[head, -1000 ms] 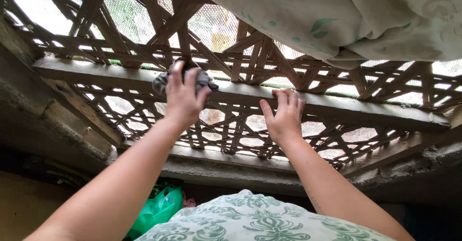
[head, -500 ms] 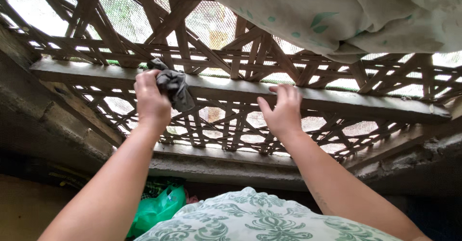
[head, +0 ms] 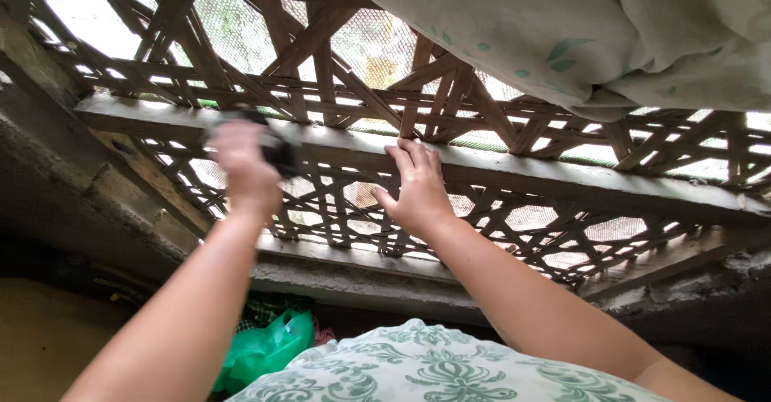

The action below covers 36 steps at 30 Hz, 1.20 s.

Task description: The person wipes a wooden window frame with a dark cloth, moving along the top rail and lattice sections. The person uses both hands to scrub and wipe the surface, focusing on the horizontal rail and decorative lattice.

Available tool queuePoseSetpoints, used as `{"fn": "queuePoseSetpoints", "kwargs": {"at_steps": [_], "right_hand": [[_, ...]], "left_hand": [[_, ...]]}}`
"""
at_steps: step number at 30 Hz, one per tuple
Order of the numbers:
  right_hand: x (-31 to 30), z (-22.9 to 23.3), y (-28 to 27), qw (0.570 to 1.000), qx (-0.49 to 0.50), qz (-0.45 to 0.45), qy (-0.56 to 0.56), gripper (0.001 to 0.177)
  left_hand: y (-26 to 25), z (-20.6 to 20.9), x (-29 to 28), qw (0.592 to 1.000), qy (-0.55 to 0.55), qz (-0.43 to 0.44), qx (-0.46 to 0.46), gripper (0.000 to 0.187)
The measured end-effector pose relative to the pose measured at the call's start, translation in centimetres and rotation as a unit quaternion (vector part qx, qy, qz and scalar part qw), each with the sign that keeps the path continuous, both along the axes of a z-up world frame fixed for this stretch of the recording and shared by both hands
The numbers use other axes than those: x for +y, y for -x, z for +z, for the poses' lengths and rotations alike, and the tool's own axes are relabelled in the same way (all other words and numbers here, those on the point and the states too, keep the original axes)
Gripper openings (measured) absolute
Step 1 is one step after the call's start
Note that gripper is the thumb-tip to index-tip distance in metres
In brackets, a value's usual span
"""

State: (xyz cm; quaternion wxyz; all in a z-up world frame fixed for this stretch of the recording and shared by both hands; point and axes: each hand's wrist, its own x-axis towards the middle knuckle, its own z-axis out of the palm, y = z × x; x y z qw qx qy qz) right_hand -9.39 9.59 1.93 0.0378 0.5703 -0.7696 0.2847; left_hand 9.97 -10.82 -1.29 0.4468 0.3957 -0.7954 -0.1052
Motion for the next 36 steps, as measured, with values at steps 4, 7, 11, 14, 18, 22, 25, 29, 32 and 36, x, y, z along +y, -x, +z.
{"fn": "queuePoseSetpoints", "kwargs": {"at_steps": [4, 7, 11, 14, 18, 22, 25, 29, 32, 36], "right_hand": [[-0.1, 0.9, -0.5, 0.999, 0.005, -0.010, -0.050, 0.080], [-0.5, 1.1, -0.8, 0.997, 0.005, -0.026, -0.075, 0.082], [-0.5, 0.9, -0.8, 0.995, -0.009, -0.038, -0.092, 0.079], [-0.5, 0.7, -0.8, 0.997, -0.010, -0.029, -0.073, 0.078], [-0.4, 0.4, -0.6, 0.998, -0.003, -0.028, -0.047, 0.075], [-0.5, 0.2, -0.8, 0.999, -0.003, -0.028, -0.024, 0.073], [-0.7, 0.1, -0.8, 0.999, -0.006, -0.031, -0.013, 0.071], [-0.7, 0.0, -0.9, 0.999, -0.013, -0.042, -0.009, 0.069], [-0.9, 0.1, -1.1, 0.999, 0.016, -0.042, 0.002, 0.067], [-1.2, 0.4, -1.7, 0.997, -0.013, -0.069, -0.017, 0.066]], "left_hand": [[-1.7, 1.8, -2.7, 0.997, 0.015, 0.070, 0.000, 0.033], [0.2, 1.4, -1.1, 0.998, 0.037, -0.026, -0.047, 0.040], [0.2, 0.4, -0.4, 0.986, 0.048, -0.056, -0.147, 0.047], [-2.1, 1.0, -2.7, 0.987, 0.021, -0.023, -0.158, 0.045], [-4.1, 2.0, -4.7, 0.997, -0.046, 0.044, -0.052, 0.043], [-3.0, 1.8, -4.5, 0.997, -0.071, 0.042, 0.000, 0.045], [-3.6, 0.3, -4.6, 0.997, 0.045, -0.035, -0.058, 0.046], [-7.9, -1.3, -8.7, 0.990, 0.115, -0.008, -0.084, 0.046], [-12.6, 0.5, -14.2, 0.953, -0.117, -0.028, 0.278, 0.021], [-13.6, 2.9, -16.1, 0.965, -0.081, 0.112, 0.224, 0.020]]}}
